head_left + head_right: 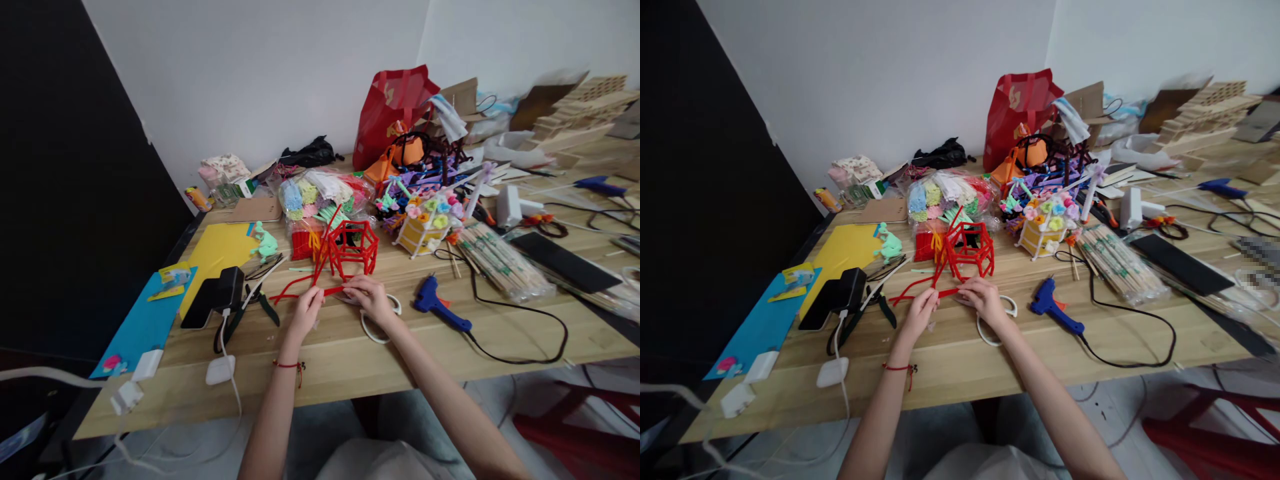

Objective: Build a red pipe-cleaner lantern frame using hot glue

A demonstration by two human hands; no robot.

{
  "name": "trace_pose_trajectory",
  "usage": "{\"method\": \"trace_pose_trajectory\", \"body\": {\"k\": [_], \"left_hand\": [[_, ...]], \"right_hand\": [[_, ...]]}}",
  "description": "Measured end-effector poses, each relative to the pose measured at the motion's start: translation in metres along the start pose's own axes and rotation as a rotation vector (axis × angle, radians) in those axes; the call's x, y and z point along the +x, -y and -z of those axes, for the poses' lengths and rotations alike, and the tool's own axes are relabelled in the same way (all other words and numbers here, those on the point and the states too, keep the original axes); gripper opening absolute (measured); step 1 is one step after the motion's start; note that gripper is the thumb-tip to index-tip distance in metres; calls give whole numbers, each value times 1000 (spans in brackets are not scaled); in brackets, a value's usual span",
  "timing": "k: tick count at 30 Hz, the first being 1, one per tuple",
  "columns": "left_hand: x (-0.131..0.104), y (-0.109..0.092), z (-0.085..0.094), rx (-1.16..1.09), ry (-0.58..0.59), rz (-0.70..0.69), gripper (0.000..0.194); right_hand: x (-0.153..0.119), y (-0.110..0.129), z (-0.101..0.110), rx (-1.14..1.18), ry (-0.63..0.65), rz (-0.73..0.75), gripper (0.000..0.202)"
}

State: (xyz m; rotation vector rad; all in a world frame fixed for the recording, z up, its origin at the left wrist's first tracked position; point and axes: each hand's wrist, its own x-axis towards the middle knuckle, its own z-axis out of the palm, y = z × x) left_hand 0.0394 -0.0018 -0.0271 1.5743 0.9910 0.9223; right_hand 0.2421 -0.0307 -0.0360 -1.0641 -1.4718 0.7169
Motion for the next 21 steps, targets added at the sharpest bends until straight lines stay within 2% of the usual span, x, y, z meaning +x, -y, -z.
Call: {"method": "trace_pose_trajectory", "body": {"k": [7, 12, 16, 21], "left_hand": [[-8, -10, 2, -198, 249, 72, 41], [-11, -14, 0, -267, 318, 94, 44], [-8, -12, -1, -263, 258, 90, 47], [-3, -7, -2, -195, 61, 55, 47]], "right_hand": [[1, 0, 0, 29, 0, 3, 22], [0, 4, 0, 55, 17, -15, 24], [1, 7, 0, 68, 27, -32, 24], [1, 9, -1, 86, 68, -62, 28]]}}
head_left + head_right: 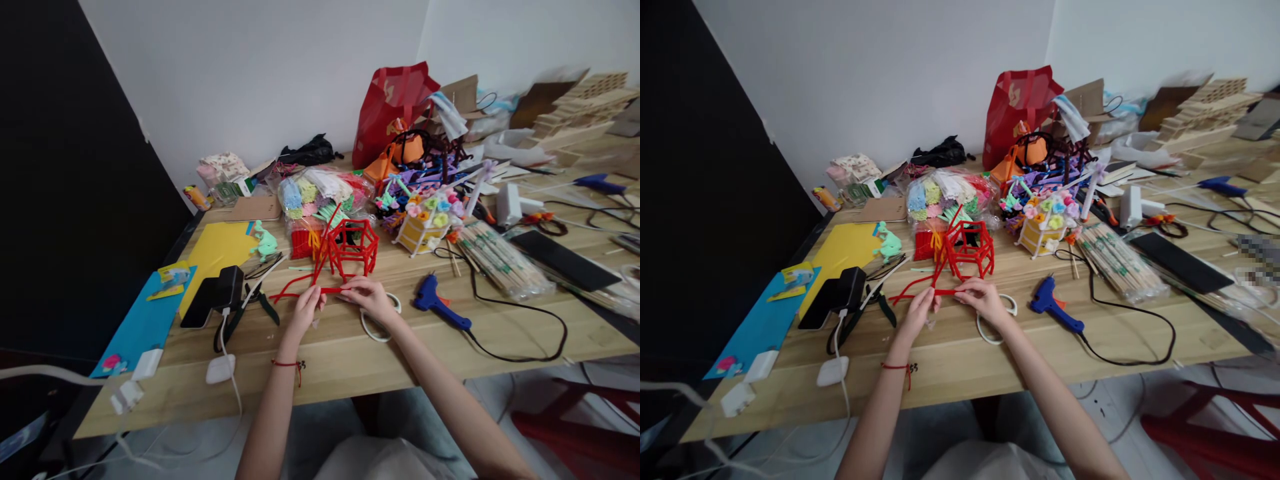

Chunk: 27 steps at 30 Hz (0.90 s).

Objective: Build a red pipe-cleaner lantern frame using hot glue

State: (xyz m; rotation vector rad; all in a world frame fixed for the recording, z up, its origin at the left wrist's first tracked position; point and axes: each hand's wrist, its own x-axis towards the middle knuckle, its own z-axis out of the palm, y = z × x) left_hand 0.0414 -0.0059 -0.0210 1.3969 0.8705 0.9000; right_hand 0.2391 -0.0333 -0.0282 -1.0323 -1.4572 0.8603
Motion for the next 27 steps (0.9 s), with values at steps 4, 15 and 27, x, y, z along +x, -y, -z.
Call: {"method": "trace_pose_trajectory", "body": {"k": [4, 15, 27], "left_hand": [[2, 4, -1, 59, -75, -35, 46], [2, 12, -6, 295, -63, -124, 31], [5, 15, -3, 349, -139, -174, 33]], "right_hand": [[-1, -2, -3, 13, 44, -21, 31], [0, -2, -5, -133, 86, 78, 23], [0, -8, 0, -184, 32, 49, 25]]}}
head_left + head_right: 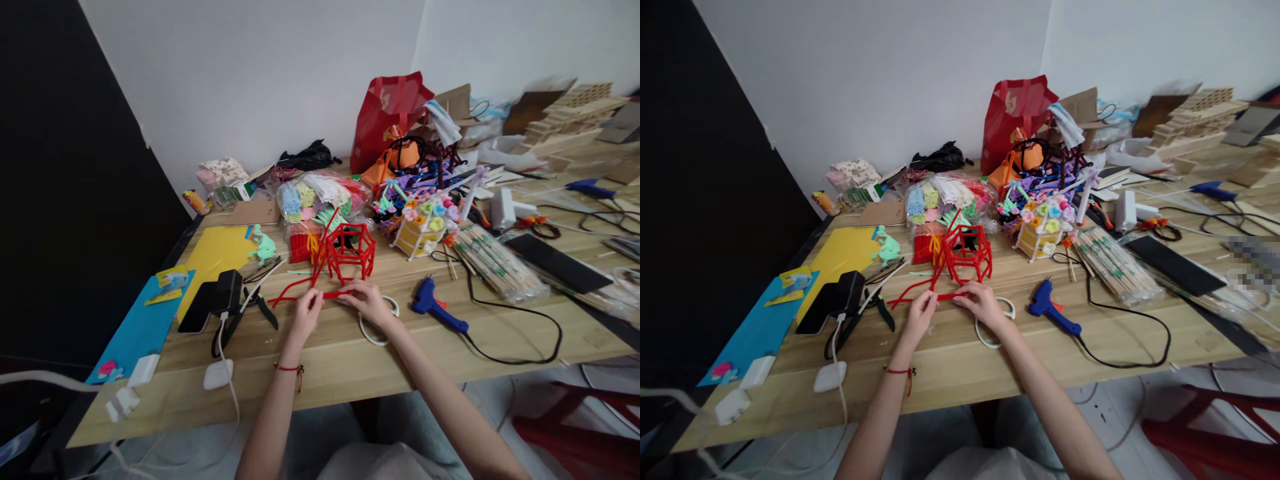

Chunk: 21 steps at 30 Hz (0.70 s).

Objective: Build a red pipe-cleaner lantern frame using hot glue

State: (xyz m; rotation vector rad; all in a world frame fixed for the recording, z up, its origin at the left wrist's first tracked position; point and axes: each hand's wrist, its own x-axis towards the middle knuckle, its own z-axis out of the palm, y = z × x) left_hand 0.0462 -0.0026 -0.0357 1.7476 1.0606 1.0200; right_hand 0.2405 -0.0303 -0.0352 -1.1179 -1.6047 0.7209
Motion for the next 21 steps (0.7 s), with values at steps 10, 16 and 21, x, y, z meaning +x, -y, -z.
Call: {"method": "trace_pose_trajectory", "body": {"k": [10, 16, 21], "left_hand": [[-1, -1, 2, 15, -18, 6, 35], [-1, -1, 2, 35, -28, -5, 35], [-1, -3, 4, 57, -16, -9, 33]], "right_hand": [[-3, -9, -3, 23, -87, -157, 34], [-4, -8, -3, 67, -114, -185, 36], [-3, -4, 1, 64, -119, -178, 32]]}}
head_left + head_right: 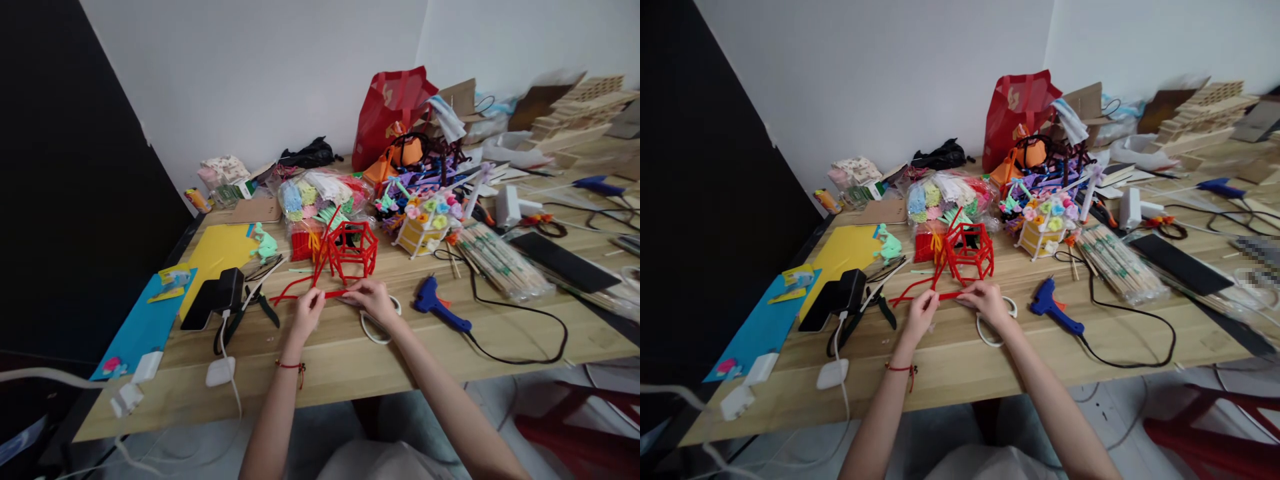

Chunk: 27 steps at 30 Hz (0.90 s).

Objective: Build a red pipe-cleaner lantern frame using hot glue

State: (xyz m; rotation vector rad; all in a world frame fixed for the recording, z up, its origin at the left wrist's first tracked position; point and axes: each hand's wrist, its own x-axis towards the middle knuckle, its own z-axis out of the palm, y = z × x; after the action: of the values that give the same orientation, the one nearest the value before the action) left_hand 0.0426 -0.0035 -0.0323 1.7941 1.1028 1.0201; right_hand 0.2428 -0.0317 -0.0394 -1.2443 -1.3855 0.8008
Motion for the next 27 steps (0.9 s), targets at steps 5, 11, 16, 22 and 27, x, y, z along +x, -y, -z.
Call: {"method": "trace_pose_trajectory", "body": {"k": [5, 11, 16, 22, 27], "left_hand": [[1, -1, 1, 9, 2, 2, 34], [-1, 0, 0, -8, -4, 18, 34], [-3, 1, -3, -24, -10, 30, 35], [-1, 0, -2, -37, -20, 31, 35], [-1, 1, 0, -38, -20, 30, 33]], "right_hand": [[0, 3, 3, 3, 28, 9, 31], [0, 1, -1, 5, 27, -22, 34], [-1, 0, -4, 21, -2, -66, 38], [-1, 2, -2, 39, 19, -73, 38], [0, 3, -1, 55, 19, -68, 37]]}}
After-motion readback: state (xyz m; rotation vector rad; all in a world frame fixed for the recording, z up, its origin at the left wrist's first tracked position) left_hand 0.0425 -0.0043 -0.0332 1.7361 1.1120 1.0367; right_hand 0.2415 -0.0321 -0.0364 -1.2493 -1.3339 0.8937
